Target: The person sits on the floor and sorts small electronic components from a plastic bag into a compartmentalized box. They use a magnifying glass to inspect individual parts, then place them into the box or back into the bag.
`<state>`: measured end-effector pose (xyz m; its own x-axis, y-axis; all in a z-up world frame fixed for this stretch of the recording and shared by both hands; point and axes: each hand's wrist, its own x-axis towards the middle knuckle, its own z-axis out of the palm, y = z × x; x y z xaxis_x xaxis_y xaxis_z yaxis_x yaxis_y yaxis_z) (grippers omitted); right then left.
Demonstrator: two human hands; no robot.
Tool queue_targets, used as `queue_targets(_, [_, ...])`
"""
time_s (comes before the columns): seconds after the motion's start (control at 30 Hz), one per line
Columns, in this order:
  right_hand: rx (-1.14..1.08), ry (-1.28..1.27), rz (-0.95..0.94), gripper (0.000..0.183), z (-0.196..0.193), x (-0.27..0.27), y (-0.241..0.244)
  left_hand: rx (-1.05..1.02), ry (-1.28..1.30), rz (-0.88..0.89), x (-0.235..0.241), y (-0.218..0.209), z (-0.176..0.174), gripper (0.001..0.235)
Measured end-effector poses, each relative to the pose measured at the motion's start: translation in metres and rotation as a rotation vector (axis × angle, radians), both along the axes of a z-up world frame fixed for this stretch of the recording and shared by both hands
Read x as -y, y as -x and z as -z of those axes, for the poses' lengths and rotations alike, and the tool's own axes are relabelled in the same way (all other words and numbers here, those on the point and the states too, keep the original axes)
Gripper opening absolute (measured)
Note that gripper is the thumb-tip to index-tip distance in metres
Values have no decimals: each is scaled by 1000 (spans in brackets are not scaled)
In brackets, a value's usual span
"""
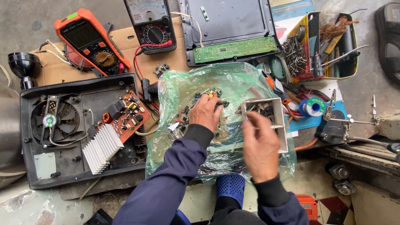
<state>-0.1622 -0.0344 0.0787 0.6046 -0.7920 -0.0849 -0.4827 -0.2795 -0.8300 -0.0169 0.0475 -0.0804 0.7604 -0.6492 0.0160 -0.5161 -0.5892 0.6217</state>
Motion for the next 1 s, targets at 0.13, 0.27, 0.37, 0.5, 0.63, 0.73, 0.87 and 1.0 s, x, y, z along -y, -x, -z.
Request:
queue_targets(0.13, [-136,5,-161,34,31,-19,-17,9,-1,-39,-17,-3,1,13])
queue_targets(0.27, [-117,166,-181,36,92,-19,-34,63,28,-158,-41,-8,12,15])
queue_targets(0.37, [-195,234,-172,34,107,-13,-53,-75,97,-244,-51,-9,0,13])
queue_targets(0.5, [-279,238,-170,28,118,-7,-70,-177,134,-321,-55,-12,-15,16])
queue_targets(0.63, [-290,293,-182,11,122,-7,-67,-827,449,-469,-53,-12,-33,25])
queue_targets(0.73, [-248,275,-185,8,121,-10,-61,-1042,625,-519,-52,-6,-23,36])
queue_targets(0.87, [-96,187,-113,9,117,-15,-53,-1155,792,-555,-52,2,-29,42])
queue_targets(1.0, [200,-207,49,10,103,-28,-47,-1210,854,-508,-54,5,-11,42])
